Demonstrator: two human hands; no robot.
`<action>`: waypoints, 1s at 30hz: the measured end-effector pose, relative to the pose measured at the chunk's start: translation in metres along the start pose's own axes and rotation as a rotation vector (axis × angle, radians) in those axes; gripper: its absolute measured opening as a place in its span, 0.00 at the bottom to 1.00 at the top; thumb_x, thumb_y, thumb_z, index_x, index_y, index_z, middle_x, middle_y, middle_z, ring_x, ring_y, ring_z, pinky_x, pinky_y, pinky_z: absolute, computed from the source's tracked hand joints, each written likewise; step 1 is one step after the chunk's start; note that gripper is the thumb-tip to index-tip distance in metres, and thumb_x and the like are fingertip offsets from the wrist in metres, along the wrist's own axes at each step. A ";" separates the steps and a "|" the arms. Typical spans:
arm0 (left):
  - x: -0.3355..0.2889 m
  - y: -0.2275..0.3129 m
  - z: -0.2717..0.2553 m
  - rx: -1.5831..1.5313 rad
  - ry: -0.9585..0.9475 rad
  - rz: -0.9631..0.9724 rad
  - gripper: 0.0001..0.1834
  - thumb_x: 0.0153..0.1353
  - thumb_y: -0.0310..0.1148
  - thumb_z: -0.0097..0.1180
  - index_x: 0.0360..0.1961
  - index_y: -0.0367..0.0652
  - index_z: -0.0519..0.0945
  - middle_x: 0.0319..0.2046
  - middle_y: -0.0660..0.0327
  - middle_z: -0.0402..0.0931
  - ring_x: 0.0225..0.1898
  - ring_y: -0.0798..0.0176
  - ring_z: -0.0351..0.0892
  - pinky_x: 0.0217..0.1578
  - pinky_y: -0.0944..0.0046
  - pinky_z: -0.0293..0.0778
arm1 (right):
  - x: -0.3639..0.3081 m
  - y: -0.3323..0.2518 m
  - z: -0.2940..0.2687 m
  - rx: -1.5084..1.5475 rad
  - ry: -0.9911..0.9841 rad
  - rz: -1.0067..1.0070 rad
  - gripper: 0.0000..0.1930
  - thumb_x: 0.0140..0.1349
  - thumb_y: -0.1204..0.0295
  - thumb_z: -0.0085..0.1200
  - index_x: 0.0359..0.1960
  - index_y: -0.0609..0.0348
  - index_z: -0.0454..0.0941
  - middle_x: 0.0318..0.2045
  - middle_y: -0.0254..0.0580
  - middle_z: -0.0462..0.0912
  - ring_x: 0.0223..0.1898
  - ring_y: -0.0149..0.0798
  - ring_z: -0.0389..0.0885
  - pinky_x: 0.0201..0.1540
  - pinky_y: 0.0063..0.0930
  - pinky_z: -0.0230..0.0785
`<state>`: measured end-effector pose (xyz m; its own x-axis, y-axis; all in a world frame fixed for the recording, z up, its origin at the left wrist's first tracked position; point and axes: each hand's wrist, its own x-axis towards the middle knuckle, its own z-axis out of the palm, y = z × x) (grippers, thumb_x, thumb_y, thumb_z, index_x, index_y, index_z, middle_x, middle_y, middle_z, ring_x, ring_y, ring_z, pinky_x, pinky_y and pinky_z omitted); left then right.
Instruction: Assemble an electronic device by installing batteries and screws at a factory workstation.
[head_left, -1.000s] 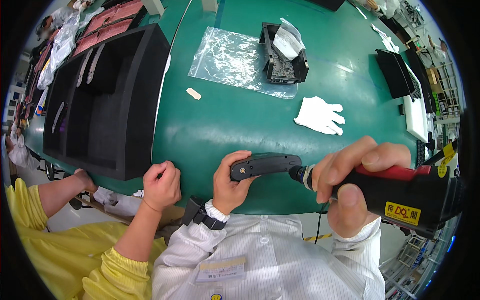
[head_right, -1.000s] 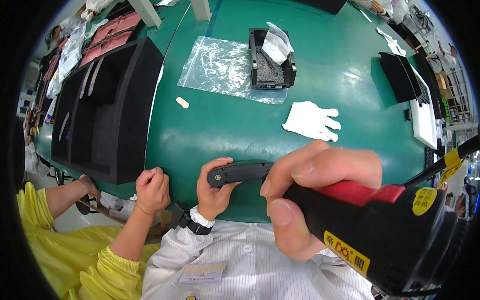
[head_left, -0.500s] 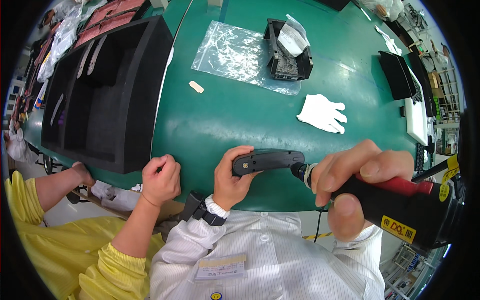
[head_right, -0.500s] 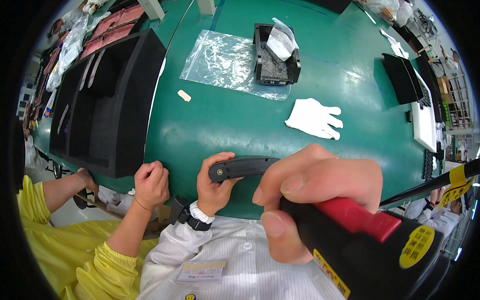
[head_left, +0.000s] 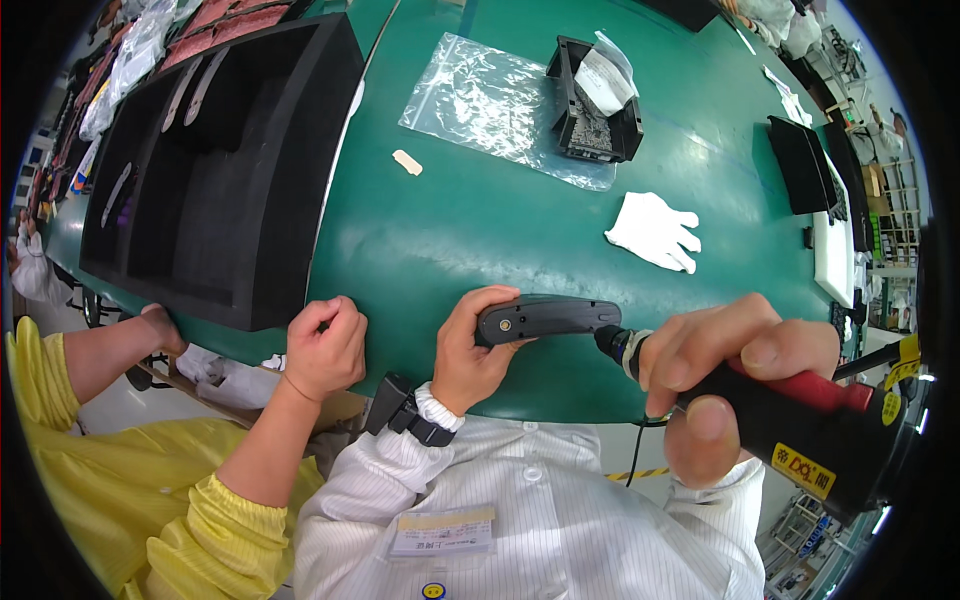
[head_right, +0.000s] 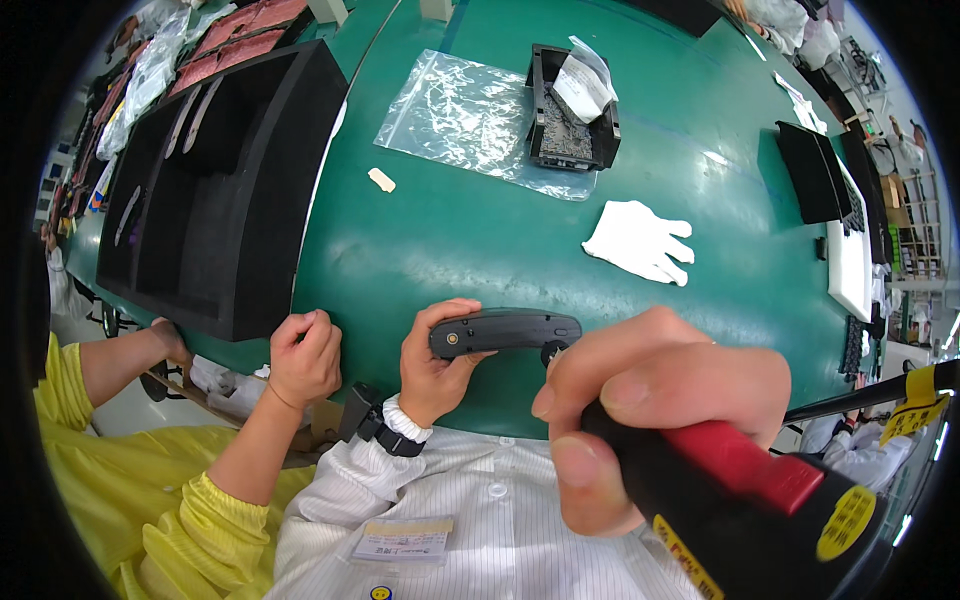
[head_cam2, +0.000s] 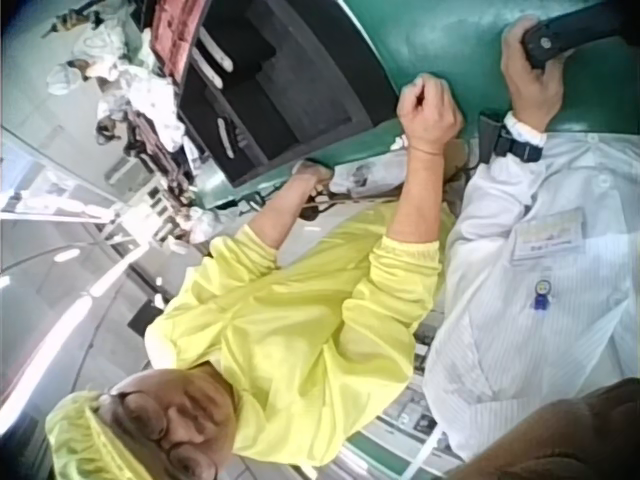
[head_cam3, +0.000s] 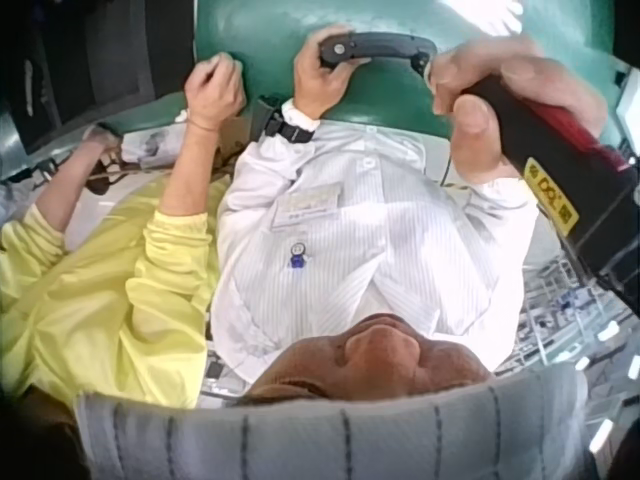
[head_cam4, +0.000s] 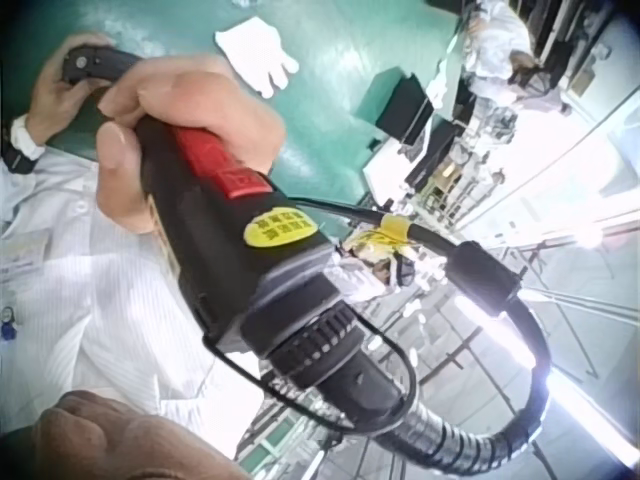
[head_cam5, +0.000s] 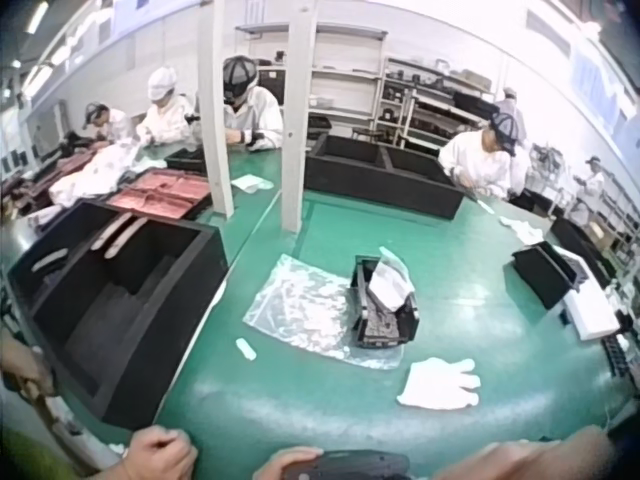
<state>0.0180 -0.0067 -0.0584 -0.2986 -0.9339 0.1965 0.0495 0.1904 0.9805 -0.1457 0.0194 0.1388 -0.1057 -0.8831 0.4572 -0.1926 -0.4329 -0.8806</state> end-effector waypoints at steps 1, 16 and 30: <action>0.000 0.000 0.000 0.000 0.005 0.000 0.28 0.52 0.20 0.71 0.53 0.39 0.72 0.52 0.53 0.77 0.48 0.62 0.81 0.49 0.64 0.78 | 0.000 0.001 0.000 0.001 -0.005 -0.001 0.22 0.63 0.61 0.64 0.49 0.47 0.62 0.30 0.39 0.75 0.17 0.29 0.73 0.25 0.30 0.74; -0.001 0.001 -0.001 0.015 -0.004 -0.008 0.28 0.51 0.21 0.72 0.52 0.39 0.72 0.51 0.52 0.78 0.49 0.59 0.81 0.49 0.63 0.79 | 0.002 0.010 -0.004 0.080 0.042 -0.097 0.23 0.59 0.76 0.65 0.48 0.57 0.61 0.27 0.52 0.80 0.21 0.30 0.75 0.24 0.21 0.73; 0.000 -0.001 -0.002 0.013 0.003 0.004 0.28 0.51 0.20 0.72 0.52 0.39 0.73 0.51 0.52 0.78 0.50 0.60 0.81 0.49 0.63 0.79 | 0.002 0.006 0.000 0.011 0.057 -0.029 0.23 0.63 0.60 0.65 0.49 0.47 0.62 0.29 0.38 0.76 0.16 0.29 0.72 0.24 0.29 0.74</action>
<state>0.0195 -0.0075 -0.0591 -0.2951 -0.9341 0.2008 0.0381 0.1985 0.9794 -0.1471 0.0155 0.1342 -0.1557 -0.8585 0.4886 -0.1858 -0.4603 -0.8681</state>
